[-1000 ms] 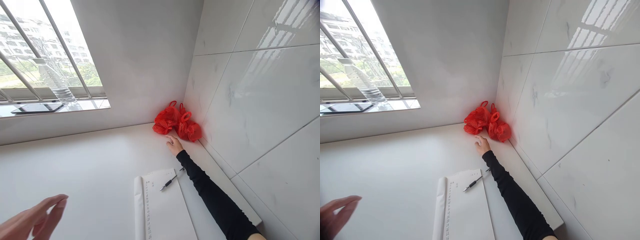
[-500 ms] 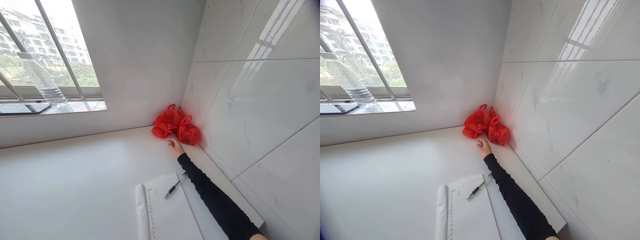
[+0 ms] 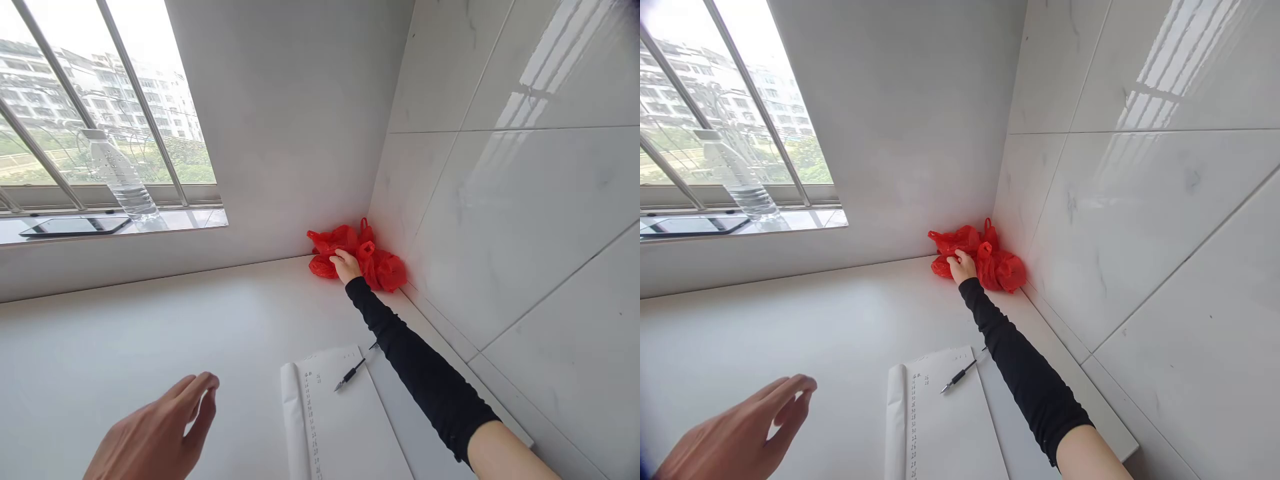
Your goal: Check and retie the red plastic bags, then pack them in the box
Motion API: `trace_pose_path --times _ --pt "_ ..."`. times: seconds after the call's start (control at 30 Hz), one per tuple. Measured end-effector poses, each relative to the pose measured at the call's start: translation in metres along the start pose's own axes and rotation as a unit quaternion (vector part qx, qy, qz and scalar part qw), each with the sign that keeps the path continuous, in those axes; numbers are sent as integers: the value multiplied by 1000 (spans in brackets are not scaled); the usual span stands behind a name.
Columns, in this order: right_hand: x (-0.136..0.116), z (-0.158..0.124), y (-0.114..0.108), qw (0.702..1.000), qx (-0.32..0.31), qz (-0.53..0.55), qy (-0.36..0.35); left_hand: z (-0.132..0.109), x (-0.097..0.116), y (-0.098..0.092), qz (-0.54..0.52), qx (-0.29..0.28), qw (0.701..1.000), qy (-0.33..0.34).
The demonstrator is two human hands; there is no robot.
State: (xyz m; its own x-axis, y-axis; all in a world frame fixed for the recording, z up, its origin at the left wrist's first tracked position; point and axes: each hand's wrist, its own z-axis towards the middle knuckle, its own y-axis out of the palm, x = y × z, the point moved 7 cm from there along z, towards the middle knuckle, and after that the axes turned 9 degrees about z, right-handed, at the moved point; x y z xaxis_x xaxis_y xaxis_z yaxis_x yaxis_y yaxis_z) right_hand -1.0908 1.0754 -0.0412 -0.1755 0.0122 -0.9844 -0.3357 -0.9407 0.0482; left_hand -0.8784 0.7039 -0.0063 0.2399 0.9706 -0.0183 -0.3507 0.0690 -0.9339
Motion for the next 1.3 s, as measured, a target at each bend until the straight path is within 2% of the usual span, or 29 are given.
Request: trace_pose_path --times 0.1,0.2,0.27,0.4,0.47,0.53,0.6,0.63,0.7,0.77,0.8,0.93,1.03,1.1,1.23,1.3 --pt "-21 -24 12 999 -27 40 -4 17 32 -23 37 51 998 28" --pt "-31 -71 25 995 -68 79 -3 22 49 -20 24 77 994 78" --pt "-26 -117 36 990 -104 99 12 22 44 -3 -1 48 997 66" --pt "1 -217 55 958 -200 176 106 17 14 36 -97 -66 991 -67" --pt "4 -256 64 938 -276 154 145 15 6 45 -140 -94 979 -111" --pt "-3 -278 74 902 -374 116 182 14 4 47 -173 -103 972 -120" --pt "-21 -273 78 885 -422 86 178 16 7 44 -194 -92 970 -114" --pt "-32 -258 78 900 -405 72 141 16 9 40 -198 -73 971 -109" --pt "-60 -218 74 948 -319 20 -12 18 12 32 -194 -26 976 -92" --pt "-75 -190 76 955 -257 -53 -137 18 18 27 -182 -1 981 -60" --pt "-74 -181 81 951 -249 -87 -160 18 20 27 -174 2 984 -42" --pt "-50 -172 101 935 -294 -146 -133 16 23 27 -127 -10 992 1" --pt "-48 -172 98 930 -311 -134 -141 19 19 24 -108 -32 994 6" --pt "-50 -160 85 942 -286 -113 -135 23 7 17 -117 -25 992 -42" --pt "-47 -125 52 967 -211 -96 -102 25 -21 6 -154 13 968 -195" --pt "-47 -119 46 969 -206 -91 -101 25 -22 3 -165 34 965 -202"
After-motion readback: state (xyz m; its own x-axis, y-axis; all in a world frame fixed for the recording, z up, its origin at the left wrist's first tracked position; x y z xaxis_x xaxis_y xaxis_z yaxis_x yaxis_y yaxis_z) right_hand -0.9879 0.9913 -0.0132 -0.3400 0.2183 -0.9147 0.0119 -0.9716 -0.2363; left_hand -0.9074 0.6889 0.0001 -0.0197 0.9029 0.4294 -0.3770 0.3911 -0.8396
